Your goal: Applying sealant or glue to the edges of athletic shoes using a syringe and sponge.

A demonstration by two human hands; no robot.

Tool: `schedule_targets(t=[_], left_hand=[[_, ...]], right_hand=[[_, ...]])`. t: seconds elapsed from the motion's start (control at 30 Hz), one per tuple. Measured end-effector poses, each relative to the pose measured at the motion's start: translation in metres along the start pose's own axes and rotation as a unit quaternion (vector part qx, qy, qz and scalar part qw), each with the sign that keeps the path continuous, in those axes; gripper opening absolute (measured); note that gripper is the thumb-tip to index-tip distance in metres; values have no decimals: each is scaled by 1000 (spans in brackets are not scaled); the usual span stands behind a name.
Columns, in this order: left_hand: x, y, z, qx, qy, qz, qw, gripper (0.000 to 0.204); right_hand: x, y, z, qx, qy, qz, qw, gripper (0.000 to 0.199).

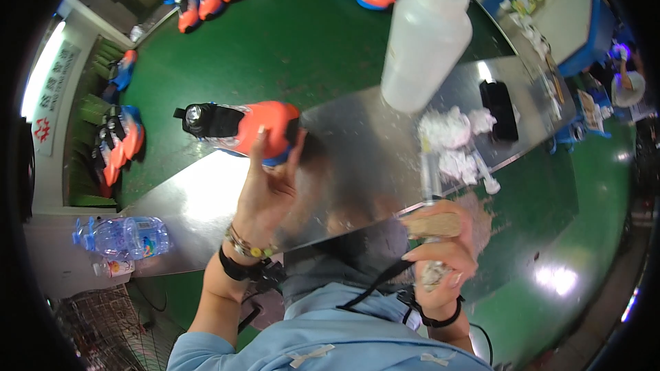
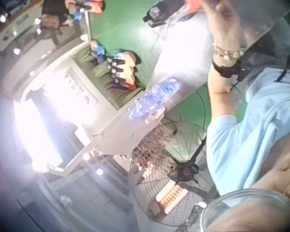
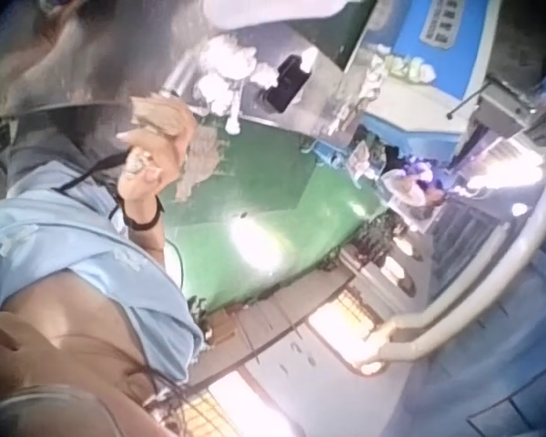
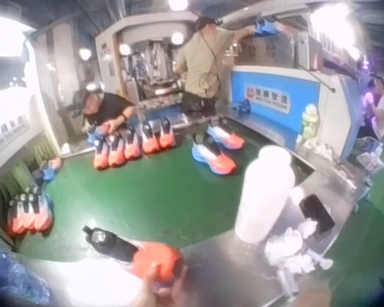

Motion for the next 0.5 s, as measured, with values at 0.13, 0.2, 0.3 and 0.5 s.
schedule_targets(t=[0.13, 0.2, 0.3, 0.5], left_hand=[[-181, 67, -93, 67, 103, 109, 986, 49], [-254, 68, -89, -12, 135, 231, 964, 50], [-360, 57, -131, -42, 212, 287, 933, 54], [-380, -2, -200, -499, 347, 225, 762, 36]], right_hand=[[-28, -7, -23, -40, -5, 20, 999, 55], [-44, -6, -23, -1, -102, 35, 994, 50], [-60, -3, -23, -8, -32, 44, 999, 48], [-82, 7, -41, -28, -6, 61, 998, 45]])
Point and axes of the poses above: each hand's wrist, its own y-axis towards the middle knuckle, its own z-axis out of the palm, x = y × z, the point moved 9 cm from there along y, towards the middle knuckle, and after that the axes turned 9 degrees about x, right-handed, at the moved point
